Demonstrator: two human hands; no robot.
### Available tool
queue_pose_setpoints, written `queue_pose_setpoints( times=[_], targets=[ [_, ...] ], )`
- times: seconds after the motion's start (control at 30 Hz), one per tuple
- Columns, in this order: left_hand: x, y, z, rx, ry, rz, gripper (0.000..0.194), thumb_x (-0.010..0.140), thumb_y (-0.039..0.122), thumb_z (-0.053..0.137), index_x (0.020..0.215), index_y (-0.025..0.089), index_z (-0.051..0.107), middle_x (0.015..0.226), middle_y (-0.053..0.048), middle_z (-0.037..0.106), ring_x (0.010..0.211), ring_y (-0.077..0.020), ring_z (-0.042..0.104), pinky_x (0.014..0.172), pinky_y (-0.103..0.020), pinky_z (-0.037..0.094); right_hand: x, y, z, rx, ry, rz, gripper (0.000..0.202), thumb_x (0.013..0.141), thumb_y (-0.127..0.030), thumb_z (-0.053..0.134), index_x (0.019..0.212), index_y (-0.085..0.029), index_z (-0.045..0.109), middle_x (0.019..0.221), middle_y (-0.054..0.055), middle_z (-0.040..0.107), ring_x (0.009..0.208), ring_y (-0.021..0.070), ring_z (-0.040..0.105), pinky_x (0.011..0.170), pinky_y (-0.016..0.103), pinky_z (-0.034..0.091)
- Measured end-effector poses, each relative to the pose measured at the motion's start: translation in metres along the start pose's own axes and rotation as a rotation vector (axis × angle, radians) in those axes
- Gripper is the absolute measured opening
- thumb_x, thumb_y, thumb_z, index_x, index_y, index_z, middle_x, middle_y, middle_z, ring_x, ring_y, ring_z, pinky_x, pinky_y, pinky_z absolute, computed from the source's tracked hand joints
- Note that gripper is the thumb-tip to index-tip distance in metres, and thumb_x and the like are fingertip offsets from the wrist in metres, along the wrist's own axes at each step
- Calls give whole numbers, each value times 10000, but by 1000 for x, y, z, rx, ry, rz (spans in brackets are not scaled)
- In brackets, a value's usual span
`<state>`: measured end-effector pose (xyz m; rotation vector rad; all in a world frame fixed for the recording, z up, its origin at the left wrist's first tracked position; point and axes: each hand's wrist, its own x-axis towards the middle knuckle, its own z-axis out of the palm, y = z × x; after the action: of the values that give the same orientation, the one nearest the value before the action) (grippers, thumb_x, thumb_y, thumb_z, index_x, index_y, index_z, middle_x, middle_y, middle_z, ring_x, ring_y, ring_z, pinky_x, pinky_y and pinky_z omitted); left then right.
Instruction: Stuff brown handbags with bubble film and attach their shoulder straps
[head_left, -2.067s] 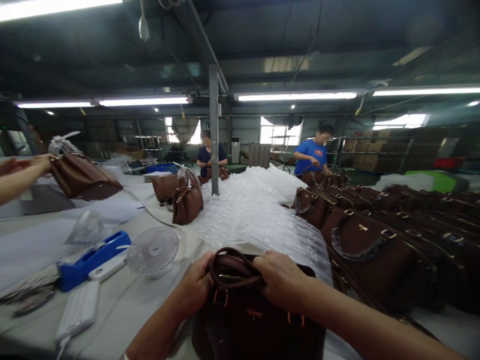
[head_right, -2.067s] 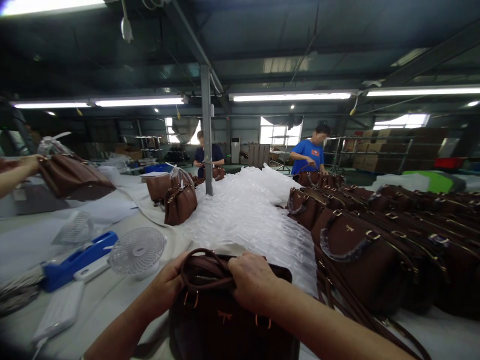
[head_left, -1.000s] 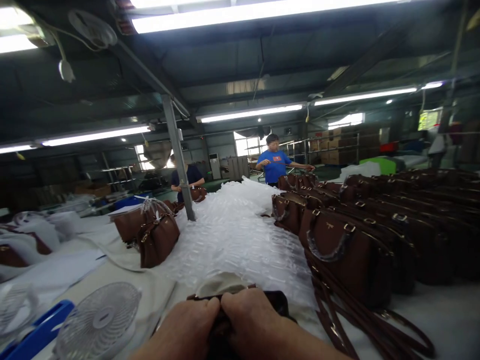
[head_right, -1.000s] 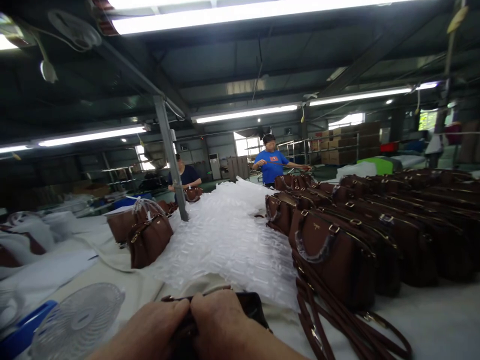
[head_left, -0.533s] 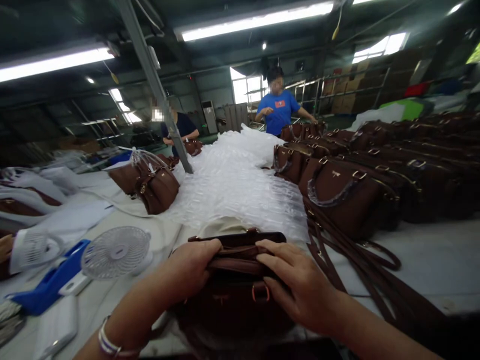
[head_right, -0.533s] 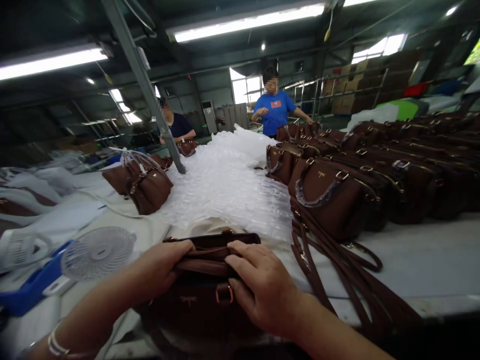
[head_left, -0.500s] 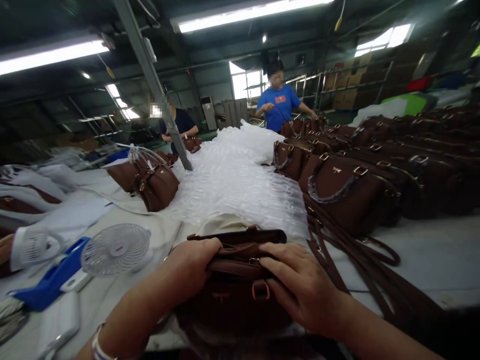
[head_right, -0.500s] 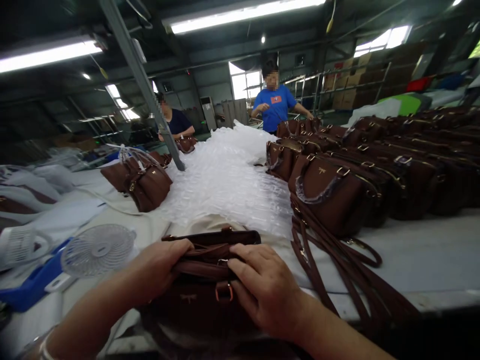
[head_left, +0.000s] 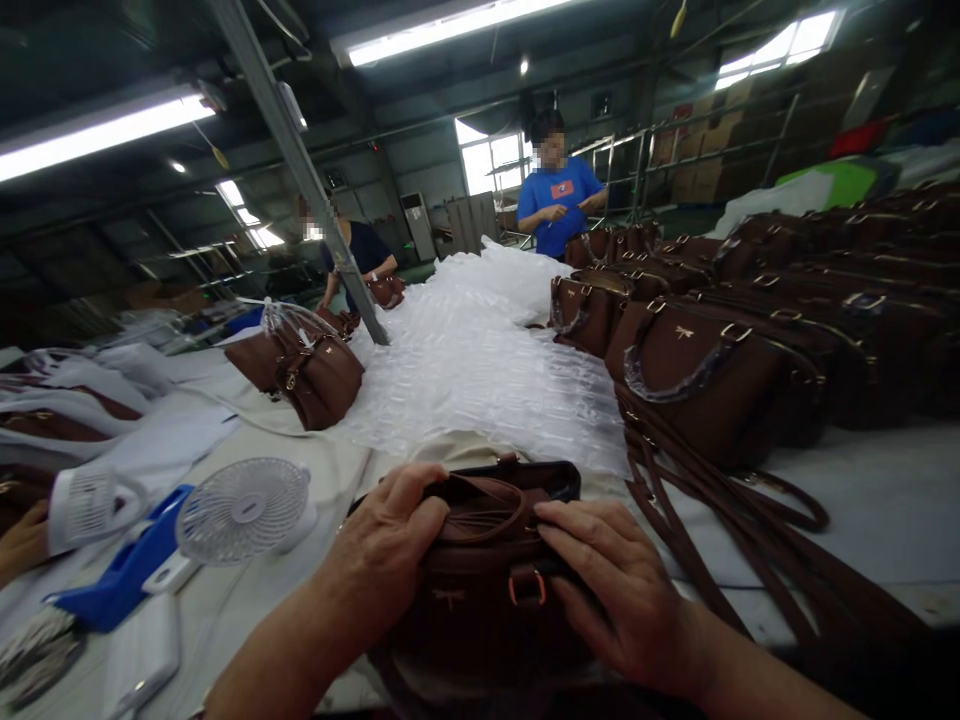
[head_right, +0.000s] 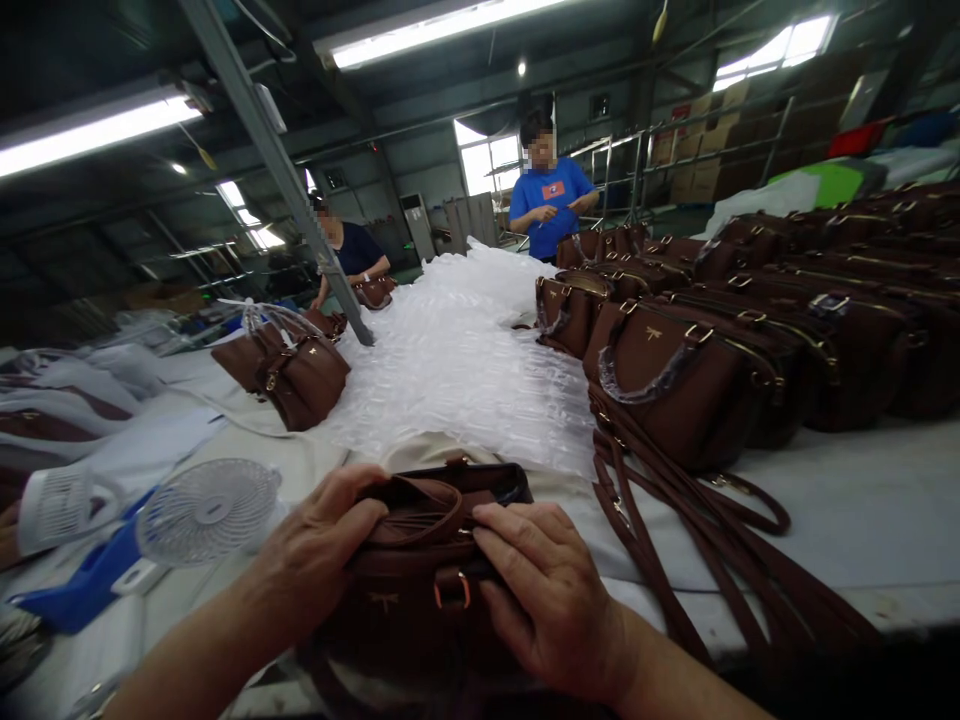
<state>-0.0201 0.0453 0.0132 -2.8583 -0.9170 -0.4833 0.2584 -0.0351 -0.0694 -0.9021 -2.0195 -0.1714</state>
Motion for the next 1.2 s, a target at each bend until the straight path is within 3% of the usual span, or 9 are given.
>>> queue_pose_setpoints(
  times=[0.07, 0.2, 0.3, 0.43, 0.57, 0.73, 0.9, 1.03, 1.2],
  targets=[
    [6, -3, 0, -40, -52, -28, 242, 803, 27, 495, 952, 185, 601, 1413, -146, 514, 1306, -322, 512, 1048, -494, 489, 6, 0, -6, 54, -7, 32, 396, 929, -152, 591, 1324, -123, 596, 1318, 173, 666, 1191, 297, 617, 998, 483, 498],
    [16, -6, 1, -71, -163, -74, 226, 815, 47, 499, 962, 174, 615, 1411, -159, 546, 1255, -333, 553, 1042, -556, 466, 36, 4, -22, 243, -43, 268, 311, 982, -201, 550, 1285, -191, 620, 1146, 93, 741, 1028, 221, 691, 897, 366, 547],
    [16, -5, 1, -50, -163, -89, 222, 841, 54, 490, 975, 172, 622, 1400, -159, 562, 1244, -337, 561, 1027, -559, 463, 64, 10, -26, 317, -257, 307, 410, 943, -136, 546, 1338, -214, 624, 1165, 74, 734, 1037, 202, 684, 922, 333, 534],
    [10, -1, -3, -13, -133, -70, 217, 878, 56, 484, 1005, 173, 614, 1410, -149, 559, 1249, -323, 557, 1044, -544, 447, 84, 10, -26, 290, -447, 283, 308, 850, -64, 555, 1050, -218, 731, 1011, 42, 720, 921, 191, 653, 843, 314, 502],
    [5, 3, -7, 18, -131, -15, 221, 913, 54, 476, 1042, 180, 605, 1329, -122, 604, 1221, -294, 551, 1058, -510, 425, 85, -1, -36, 260, -373, 261, 109, 790, -96, 633, 838, -192, 646, 895, 26, 651, 842, 179, 589, 760, 299, 445],
    [4, 6, -8, 6, -172, -43, 118, 926, 127, 488, 903, 195, 582, 923, -63, 674, 867, -247, 618, 863, -424, 479, 71, -15, -37, 133, -312, 281, 140, 849, -208, 664, 754, -188, 563, 825, 32, 617, 801, 191, 564, 709, 314, 410],
    [16, 5, -17, -169, -309, -171, 239, 888, 208, 520, 1107, 234, 614, 1023, -58, 753, 916, -253, 702, 773, -344, 490, 64, -17, -24, -13, -232, 277, 168, 915, -274, 629, 778, -181, 599, 869, 78, 655, 854, 236, 606, 761, 366, 489],
    [24, -5, -20, -188, -426, -227, 240, 830, 172, 508, 979, 246, 681, 986, -57, 765, 933, -267, 712, 780, -342, 490, 46, -16, -26, -11, -13, 238, 201, 943, -238, 588, 1122, -171, 650, 1125, 128, 672, 1084, 277, 614, 973, 459, 516],
    [22, -15, -14, -313, -459, -287, 402, 707, 84, 495, 1016, 241, 699, 999, -40, 760, 958, -250, 697, 846, -336, 502, -37, -19, 5, 8, 170, 542, 603, 1001, -315, 537, 1556, -226, 316, 1571, 177, 410, 1475, 332, 373, 1177, 611, 372]
  ],
)
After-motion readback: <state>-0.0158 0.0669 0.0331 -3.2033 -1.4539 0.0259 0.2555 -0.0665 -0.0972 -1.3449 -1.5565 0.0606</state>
